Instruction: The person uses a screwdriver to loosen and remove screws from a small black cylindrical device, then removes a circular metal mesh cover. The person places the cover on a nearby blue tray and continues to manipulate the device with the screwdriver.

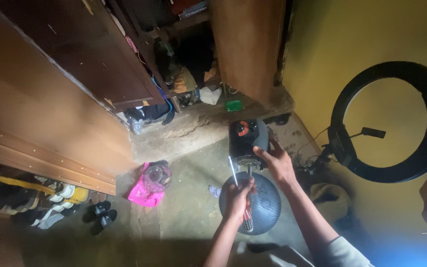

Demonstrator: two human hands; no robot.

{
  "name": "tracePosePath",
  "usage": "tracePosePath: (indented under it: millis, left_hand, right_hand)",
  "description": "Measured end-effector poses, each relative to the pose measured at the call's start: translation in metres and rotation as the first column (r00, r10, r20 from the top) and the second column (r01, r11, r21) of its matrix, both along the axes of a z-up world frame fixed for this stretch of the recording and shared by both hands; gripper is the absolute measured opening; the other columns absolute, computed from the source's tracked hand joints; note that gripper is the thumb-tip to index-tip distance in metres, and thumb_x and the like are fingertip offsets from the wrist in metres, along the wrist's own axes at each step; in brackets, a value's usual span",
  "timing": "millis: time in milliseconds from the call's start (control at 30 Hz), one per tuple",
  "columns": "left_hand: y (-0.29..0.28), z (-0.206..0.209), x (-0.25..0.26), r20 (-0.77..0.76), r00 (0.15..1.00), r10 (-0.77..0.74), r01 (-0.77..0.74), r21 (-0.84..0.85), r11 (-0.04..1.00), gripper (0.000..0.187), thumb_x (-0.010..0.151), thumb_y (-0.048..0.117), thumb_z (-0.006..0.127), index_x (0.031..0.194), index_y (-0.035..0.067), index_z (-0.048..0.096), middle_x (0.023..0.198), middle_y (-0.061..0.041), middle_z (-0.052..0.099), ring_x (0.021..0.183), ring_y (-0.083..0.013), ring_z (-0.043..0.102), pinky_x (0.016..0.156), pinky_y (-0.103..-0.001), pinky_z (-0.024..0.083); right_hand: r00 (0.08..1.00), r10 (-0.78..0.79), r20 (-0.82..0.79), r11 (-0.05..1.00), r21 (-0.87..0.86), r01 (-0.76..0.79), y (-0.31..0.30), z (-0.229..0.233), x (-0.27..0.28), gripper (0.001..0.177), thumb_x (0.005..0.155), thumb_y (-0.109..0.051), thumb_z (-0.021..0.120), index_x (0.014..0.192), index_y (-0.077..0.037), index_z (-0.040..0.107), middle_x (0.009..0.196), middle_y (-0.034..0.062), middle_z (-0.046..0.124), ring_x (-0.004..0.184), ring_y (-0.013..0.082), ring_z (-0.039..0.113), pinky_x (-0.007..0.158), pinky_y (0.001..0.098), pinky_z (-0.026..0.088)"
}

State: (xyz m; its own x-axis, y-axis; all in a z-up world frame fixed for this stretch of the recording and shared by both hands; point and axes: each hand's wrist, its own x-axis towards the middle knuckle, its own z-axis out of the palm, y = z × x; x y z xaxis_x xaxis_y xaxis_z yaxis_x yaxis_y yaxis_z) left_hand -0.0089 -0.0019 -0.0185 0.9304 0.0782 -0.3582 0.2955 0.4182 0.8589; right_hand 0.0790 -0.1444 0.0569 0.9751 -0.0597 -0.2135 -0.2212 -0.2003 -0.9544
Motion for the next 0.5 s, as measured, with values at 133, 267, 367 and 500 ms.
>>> tracePosePath:
  millis: [133, 267, 367, 500]
  left_hand:
    - [0.0, 0.0, -0.001, -0.058, 0.998, -0.013, 0.016, 0.056, 0.998, 0.025, 0.09, 0.029, 0.077, 0.086, 0.005, 0.072, 0.067, -0.001, 0.065, 0.042, -0.0039, 0.043, 0.035, -0.021, 0.031]
    - [-0.001, 0.004, 0.0, -0.054, 0.998, -0.02, 0.023, 0.055, 0.998, 0.025, 0.091, 0.03, 0.078, 0.087, 0.006, 0.071, 0.068, -0.001, 0.065, 0.043, -0.0036, 0.043, 0.035, -0.021, 0.031]
    - [-0.001, 0.008, -0.001, -0.147, 0.989, -0.01, 0.02, 0.067, 0.998, 0.024, 0.089, 0.031, 0.078, 0.088, 0.008, 0.071, 0.069, 0.0, 0.066, 0.043, -0.0039, 0.043, 0.035, -0.021, 0.032]
    - [0.002, 0.014, 0.0, -0.057, 0.998, -0.03, 0.035, 0.087, 0.996, 0.028, 0.089, 0.032, 0.08, 0.088, 0.006, 0.071, 0.069, -0.002, 0.067, 0.043, -0.0041, 0.044, 0.035, -0.021, 0.033]
  right_hand:
    - [1.0, 0.01, -0.012, 0.973, 0.232, -0.007, -0.002, -0.009, 0.001, 0.083, 0.078, -0.039, 0.077, 0.152, -0.01, 0.05, 0.114, 0.0176, 0.075, 0.093, 0.0234, 0.071, 0.073, 0.0342, 0.056]
    - [1.0, 0.011, -0.004, 0.983, 0.181, -0.01, -0.004, -0.009, 0.001, 0.082, 0.08, -0.04, 0.077, 0.151, -0.01, 0.049, 0.117, 0.0156, 0.073, 0.098, 0.0175, 0.073, 0.076, 0.0321, 0.059]
    - [0.999, 0.024, -0.023, 0.954, 0.298, -0.016, -0.002, -0.001, 0.001, 0.083, 0.078, -0.04, 0.078, 0.148, -0.007, 0.049, 0.115, 0.0169, 0.075, 0.095, 0.0214, 0.074, 0.075, 0.0334, 0.057]
    - [0.995, 0.004, -0.097, 1.0, 0.021, -0.002, -0.002, 0.02, -0.002, 0.079, 0.08, -0.046, 0.074, 0.15, -0.014, 0.054, 0.108, 0.0153, 0.077, 0.088, 0.0268, 0.068, 0.072, 0.0357, 0.053]
